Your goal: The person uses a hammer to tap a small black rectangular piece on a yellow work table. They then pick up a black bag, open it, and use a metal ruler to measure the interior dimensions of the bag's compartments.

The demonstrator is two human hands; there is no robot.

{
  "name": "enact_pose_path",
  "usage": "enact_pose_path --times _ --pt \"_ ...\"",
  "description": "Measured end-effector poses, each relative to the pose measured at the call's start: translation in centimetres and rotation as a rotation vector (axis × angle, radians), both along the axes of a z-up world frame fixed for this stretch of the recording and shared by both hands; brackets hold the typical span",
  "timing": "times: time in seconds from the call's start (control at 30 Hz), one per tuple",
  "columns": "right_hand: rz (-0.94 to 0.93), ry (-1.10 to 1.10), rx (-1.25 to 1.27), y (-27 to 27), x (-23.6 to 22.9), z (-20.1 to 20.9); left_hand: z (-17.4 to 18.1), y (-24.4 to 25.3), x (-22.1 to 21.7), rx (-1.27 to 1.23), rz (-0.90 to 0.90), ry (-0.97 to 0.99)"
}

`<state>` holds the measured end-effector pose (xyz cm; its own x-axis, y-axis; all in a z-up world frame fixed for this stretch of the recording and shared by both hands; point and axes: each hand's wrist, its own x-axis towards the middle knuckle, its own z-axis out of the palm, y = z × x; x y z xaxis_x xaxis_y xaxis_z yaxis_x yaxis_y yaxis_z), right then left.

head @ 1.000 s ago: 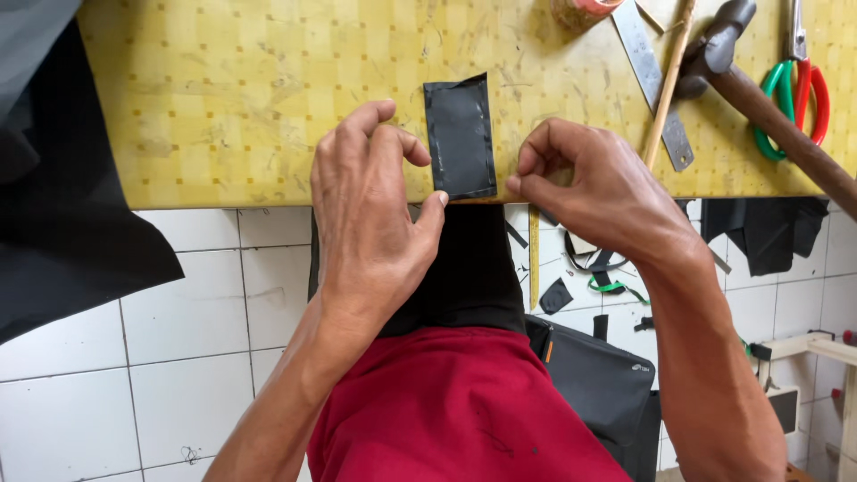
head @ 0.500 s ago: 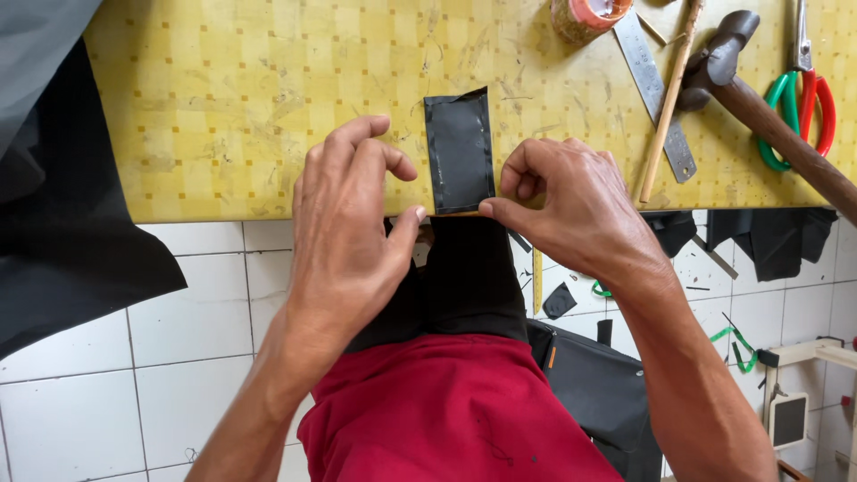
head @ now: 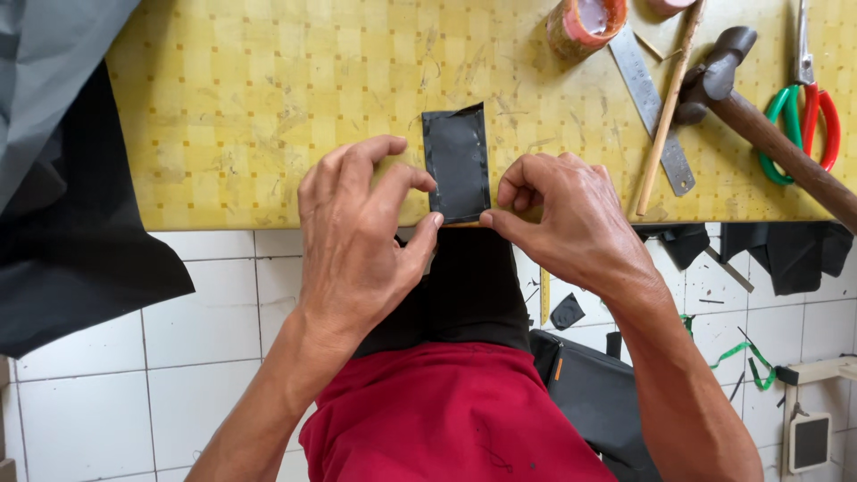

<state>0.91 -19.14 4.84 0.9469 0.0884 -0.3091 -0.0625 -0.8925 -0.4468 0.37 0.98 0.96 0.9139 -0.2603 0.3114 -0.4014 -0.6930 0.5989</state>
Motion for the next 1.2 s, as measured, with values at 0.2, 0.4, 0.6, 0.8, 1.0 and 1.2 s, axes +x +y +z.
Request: enact_pose_path --times 0.2,0.4,0.6,0.8,1.0,1.2 --pt "-0.147 -0.221 0.157 -4.0 -1.0 1.0 -0.4 0.3 -0.1 0.076 -0.126 -0.142" --pt "-0.324 -0.459 -0.213 -16.1 0.2 0.2 -1.5 -0.4 -0.5 0.102 -0.101 -0.278" --pt "0.119 -0.457 -0.554 -22.1 0.4 -2.2 -1.3 0.1 0.1 0.069 -0.169 -0.242" --pt "0.070 -0.336 -0.440 -21.6 0.8 -1.1 -1.0 0.2 2.7 -0.010 -0.237 -0.202" --pt "-0.159 -0.593 -0.089 -26.3 -0.3 -2.0 -0.8 0.1 5.4 0.025 -0.346 -0.231" --pt "-0.346 -0.348 -0.033 -17.2 -5.5 3.3 -2.1 -0.2 6.8 0.153 -0.305 -0.241"
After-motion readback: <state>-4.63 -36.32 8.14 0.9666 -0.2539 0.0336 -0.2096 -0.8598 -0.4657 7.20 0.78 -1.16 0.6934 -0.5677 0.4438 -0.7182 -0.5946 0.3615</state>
